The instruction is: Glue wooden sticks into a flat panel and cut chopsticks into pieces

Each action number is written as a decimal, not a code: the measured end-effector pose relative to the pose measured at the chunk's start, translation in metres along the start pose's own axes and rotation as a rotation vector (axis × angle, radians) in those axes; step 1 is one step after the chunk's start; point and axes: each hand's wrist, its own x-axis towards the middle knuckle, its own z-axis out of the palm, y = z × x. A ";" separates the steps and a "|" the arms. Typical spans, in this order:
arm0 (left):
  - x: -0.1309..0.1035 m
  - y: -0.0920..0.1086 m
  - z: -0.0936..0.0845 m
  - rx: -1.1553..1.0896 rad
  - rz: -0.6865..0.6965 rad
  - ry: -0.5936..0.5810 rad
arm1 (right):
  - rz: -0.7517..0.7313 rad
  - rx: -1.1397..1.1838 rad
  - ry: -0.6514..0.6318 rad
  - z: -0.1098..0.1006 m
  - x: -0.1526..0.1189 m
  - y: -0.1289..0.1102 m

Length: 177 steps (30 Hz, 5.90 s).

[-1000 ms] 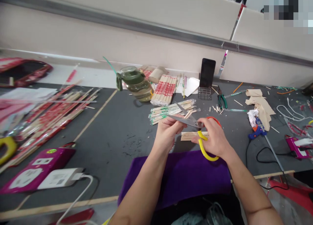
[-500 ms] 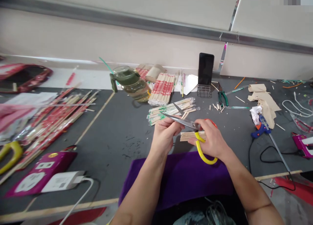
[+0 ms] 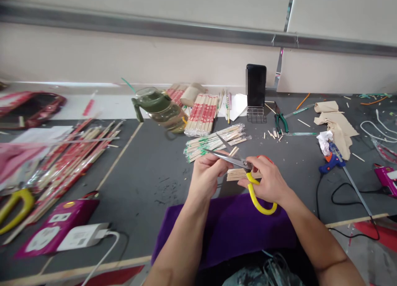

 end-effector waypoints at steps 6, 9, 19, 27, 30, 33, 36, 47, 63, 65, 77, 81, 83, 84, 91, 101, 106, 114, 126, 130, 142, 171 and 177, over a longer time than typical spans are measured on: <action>0.000 -0.004 -0.003 0.022 -0.005 -0.011 | 0.030 -0.012 0.005 0.001 -0.001 0.001; -0.001 -0.006 -0.004 0.033 -0.002 -0.009 | 0.041 0.008 0.005 0.002 -0.001 0.001; 0.000 -0.008 -0.004 0.027 -0.007 -0.030 | 0.026 0.003 0.006 0.007 0.000 0.001; -0.002 -0.008 -0.008 0.052 -0.010 -0.059 | 0.020 0.031 0.012 0.007 -0.003 0.000; -0.002 -0.007 -0.004 0.009 -0.006 -0.027 | 0.020 0.033 0.028 0.007 -0.003 0.000; -0.001 -0.006 -0.001 -0.049 0.006 0.029 | 0.029 0.052 0.029 0.008 -0.003 0.000; 0.000 -0.006 -0.001 -0.047 0.007 0.025 | 0.033 0.064 0.035 0.010 -0.002 0.001; -0.004 -0.008 -0.001 -0.081 -0.032 -0.059 | 0.012 0.050 0.043 0.006 -0.002 -0.001; -0.004 -0.006 -0.005 0.073 0.093 -0.028 | 0.027 0.072 0.027 0.006 -0.001 0.002; -0.005 -0.007 -0.007 0.076 0.085 -0.037 | 0.022 0.075 0.030 0.006 -0.001 0.001; -0.001 -0.008 -0.005 0.042 0.057 -0.014 | 0.031 0.134 0.040 0.010 -0.001 0.008; -0.001 -0.005 -0.004 0.055 0.071 -0.005 | 0.033 0.077 0.039 0.009 0.001 0.007; -0.001 -0.003 -0.004 0.066 0.070 -0.021 | 0.025 0.057 0.035 0.008 0.001 0.006; -0.002 -0.003 -0.004 0.072 0.069 -0.029 | 0.018 0.050 0.034 0.008 0.001 0.005; -0.003 -0.004 -0.007 0.099 0.058 -0.070 | 0.015 0.096 0.034 0.007 -0.002 0.002; 0.000 -0.008 -0.005 0.060 0.076 -0.010 | 0.034 0.098 0.047 0.010 0.000 0.005; -0.001 -0.009 -0.010 0.079 0.093 -0.083 | 0.019 0.073 0.051 0.009 0.001 0.003; -0.003 -0.010 -0.006 0.093 0.103 -0.133 | 0.022 0.136 0.048 0.008 -0.002 0.005; 0.001 -0.012 -0.003 0.175 0.178 -0.055 | 0.034 0.133 0.047 0.007 0.001 0.006; -0.001 -0.015 -0.001 0.100 0.180 -0.043 | 0.058 0.162 0.086 0.010 0.001 0.006; 0.001 -0.013 -0.007 0.787 0.797 0.544 | 0.204 0.365 0.506 0.005 0.006 0.019; -0.005 -0.025 0.020 0.942 1.132 0.295 | 0.115 0.231 0.221 0.007 0.005 0.023; -0.007 -0.017 0.014 0.857 0.916 0.254 | -0.006 -0.111 0.196 0.013 0.000 0.014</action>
